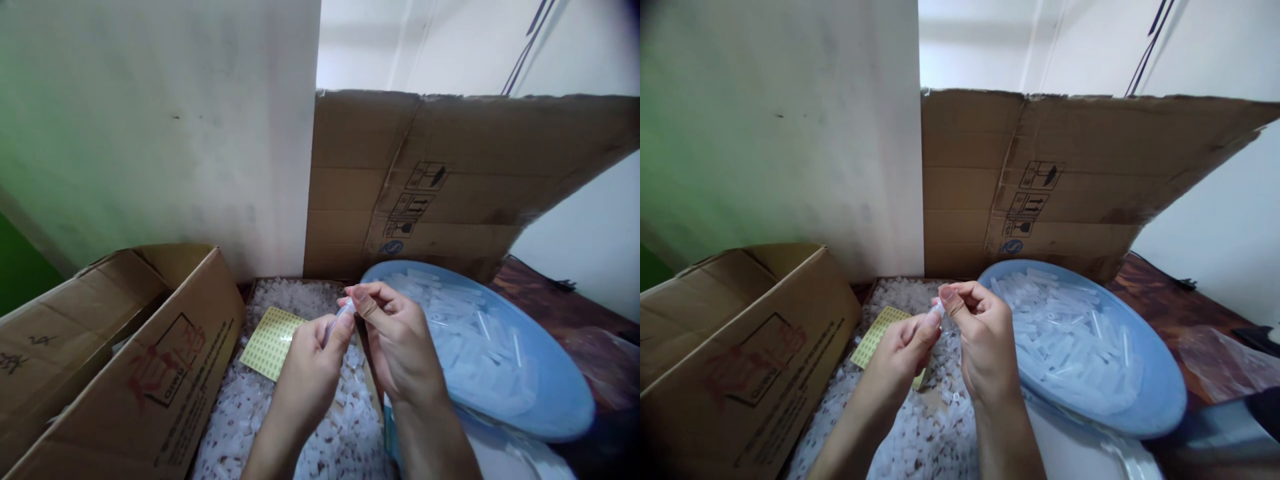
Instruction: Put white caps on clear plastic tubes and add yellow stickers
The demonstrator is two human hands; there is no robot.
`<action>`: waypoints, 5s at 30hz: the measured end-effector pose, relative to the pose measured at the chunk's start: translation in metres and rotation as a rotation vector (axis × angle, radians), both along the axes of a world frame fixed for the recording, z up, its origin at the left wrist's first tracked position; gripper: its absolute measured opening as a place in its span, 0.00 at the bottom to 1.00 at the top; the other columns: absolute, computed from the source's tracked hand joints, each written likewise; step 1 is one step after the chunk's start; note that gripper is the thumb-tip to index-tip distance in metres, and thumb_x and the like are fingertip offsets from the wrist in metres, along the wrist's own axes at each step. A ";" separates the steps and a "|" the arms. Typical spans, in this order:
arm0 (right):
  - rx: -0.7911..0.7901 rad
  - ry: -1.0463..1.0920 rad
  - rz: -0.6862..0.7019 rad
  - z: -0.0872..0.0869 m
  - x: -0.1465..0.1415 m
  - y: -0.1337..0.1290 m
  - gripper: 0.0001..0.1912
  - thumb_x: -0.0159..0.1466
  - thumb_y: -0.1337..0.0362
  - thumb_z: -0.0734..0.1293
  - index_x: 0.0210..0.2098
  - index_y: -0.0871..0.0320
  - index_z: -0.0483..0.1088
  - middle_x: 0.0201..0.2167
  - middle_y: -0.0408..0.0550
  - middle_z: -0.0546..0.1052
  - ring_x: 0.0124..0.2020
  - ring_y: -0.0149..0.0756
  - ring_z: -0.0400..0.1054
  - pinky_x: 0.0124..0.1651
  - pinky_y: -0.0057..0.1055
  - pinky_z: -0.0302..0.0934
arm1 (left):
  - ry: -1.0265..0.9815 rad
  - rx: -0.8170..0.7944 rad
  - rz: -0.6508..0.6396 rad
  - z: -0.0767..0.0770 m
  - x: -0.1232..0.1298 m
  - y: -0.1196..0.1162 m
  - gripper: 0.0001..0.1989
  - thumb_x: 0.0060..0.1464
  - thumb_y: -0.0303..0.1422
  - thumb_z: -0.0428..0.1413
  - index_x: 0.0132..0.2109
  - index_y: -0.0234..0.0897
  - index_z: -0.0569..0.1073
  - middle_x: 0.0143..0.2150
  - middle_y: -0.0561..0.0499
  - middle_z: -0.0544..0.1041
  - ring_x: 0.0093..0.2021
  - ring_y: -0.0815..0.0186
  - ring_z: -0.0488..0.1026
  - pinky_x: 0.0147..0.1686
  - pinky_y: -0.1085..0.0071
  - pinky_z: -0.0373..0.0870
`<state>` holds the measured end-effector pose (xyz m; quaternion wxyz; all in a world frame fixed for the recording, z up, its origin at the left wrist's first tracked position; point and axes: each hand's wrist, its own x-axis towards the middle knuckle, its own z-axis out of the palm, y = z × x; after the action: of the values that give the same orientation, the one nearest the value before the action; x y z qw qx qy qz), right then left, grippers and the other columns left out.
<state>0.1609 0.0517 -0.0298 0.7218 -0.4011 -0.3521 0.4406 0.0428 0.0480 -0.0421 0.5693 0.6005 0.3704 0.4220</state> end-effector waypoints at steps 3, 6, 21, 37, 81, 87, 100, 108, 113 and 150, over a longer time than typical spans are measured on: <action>0.017 -0.048 0.012 -0.003 0.001 -0.001 0.17 0.52 0.54 0.82 0.30 0.59 0.79 0.28 0.47 0.79 0.31 0.33 0.72 0.37 0.28 0.66 | -0.067 -0.092 -0.079 0.001 -0.002 0.001 0.31 0.62 0.59 0.51 0.25 0.39 0.54 0.21 0.60 0.51 0.23 0.72 0.44 0.24 0.69 0.42; 0.053 -0.095 0.044 -0.005 0.003 -0.002 0.15 0.57 0.53 0.80 0.33 0.57 0.79 0.30 0.47 0.80 0.32 0.33 0.73 0.38 0.28 0.65 | -0.113 -0.175 -0.125 0.003 -0.005 0.002 0.31 0.60 0.59 0.53 0.25 0.40 0.54 0.21 0.61 0.49 0.23 0.73 0.42 0.24 0.69 0.39; 0.053 -0.401 0.043 -0.002 0.020 -0.002 0.16 0.64 0.48 0.74 0.39 0.55 0.78 0.29 0.44 0.75 0.31 0.33 0.70 0.33 0.27 0.62 | 0.229 0.180 0.072 0.008 -0.004 0.002 0.24 0.69 0.50 0.47 0.31 0.37 0.66 0.25 0.56 0.63 0.26 0.70 0.57 0.27 0.70 0.49; 0.012 -0.547 0.257 0.003 0.034 -0.012 0.22 0.66 0.45 0.70 0.31 0.57 0.70 0.19 0.39 0.64 0.18 0.26 0.56 0.20 0.25 0.49 | 0.755 0.826 0.154 0.004 -0.025 0.008 0.16 0.71 0.41 0.48 0.35 0.39 0.66 0.26 0.54 0.71 0.25 0.65 0.66 0.28 0.66 0.48; -0.127 -0.636 -0.025 -0.013 0.037 0.006 0.12 0.62 0.56 0.68 0.39 0.57 0.71 0.31 0.45 0.74 0.30 0.36 0.69 0.34 0.32 0.64 | 0.806 0.327 -0.127 -0.026 -0.022 0.020 0.03 0.59 0.33 0.57 0.38 0.39 0.72 0.36 0.51 0.77 0.37 0.62 0.73 0.34 0.69 0.60; -0.193 -0.726 -0.043 -0.017 0.040 0.007 0.10 0.64 0.57 0.64 0.40 0.56 0.73 0.23 0.42 0.70 0.27 0.36 0.65 0.32 0.33 0.59 | 1.004 0.358 -0.273 -0.052 0.002 0.016 0.11 0.52 0.23 0.58 0.39 0.39 0.82 0.40 0.42 0.83 0.41 0.53 0.80 0.38 0.66 0.67; -0.182 -1.017 -0.019 -0.015 0.036 0.007 0.10 0.64 0.64 0.61 0.35 0.56 0.75 0.20 0.44 0.70 0.24 0.38 0.64 0.32 0.34 0.56 | 1.006 0.415 -0.305 -0.066 0.012 0.017 0.05 0.50 0.25 0.64 0.35 0.35 0.84 0.36 0.37 0.84 0.38 0.48 0.81 0.39 0.62 0.71; -0.171 -0.978 0.025 -0.014 0.037 0.005 0.11 0.67 0.58 0.63 0.36 0.57 0.74 0.32 0.48 0.78 0.34 0.41 0.70 0.38 0.34 0.59 | 0.628 0.400 0.006 -0.035 -0.015 0.035 0.11 0.66 0.34 0.53 0.42 0.35 0.79 0.41 0.46 0.82 0.41 0.61 0.76 0.40 0.70 0.66; -0.123 -0.803 0.243 -0.007 0.030 0.000 0.17 0.68 0.49 0.67 0.35 0.57 0.75 0.30 0.47 0.76 0.34 0.38 0.69 0.33 0.30 0.57 | 0.203 0.303 0.099 -0.011 -0.029 0.031 0.11 0.65 0.39 0.57 0.41 0.36 0.80 0.38 0.50 0.80 0.40 0.63 0.74 0.41 0.72 0.66; 0.097 -0.516 0.157 0.008 0.022 -0.016 0.19 0.66 0.53 0.73 0.27 0.56 0.65 0.23 0.41 0.64 0.24 0.30 0.57 0.24 0.27 0.51 | 0.745 0.829 0.190 0.010 -0.023 0.006 0.19 0.74 0.41 0.43 0.35 0.38 0.65 0.30 0.51 0.74 0.26 0.66 0.68 0.28 0.66 0.52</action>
<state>0.1832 0.0357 -0.0219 0.5902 -0.4367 -0.5750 0.3611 0.0194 0.0542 -0.0317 0.0761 0.8462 0.4022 0.3411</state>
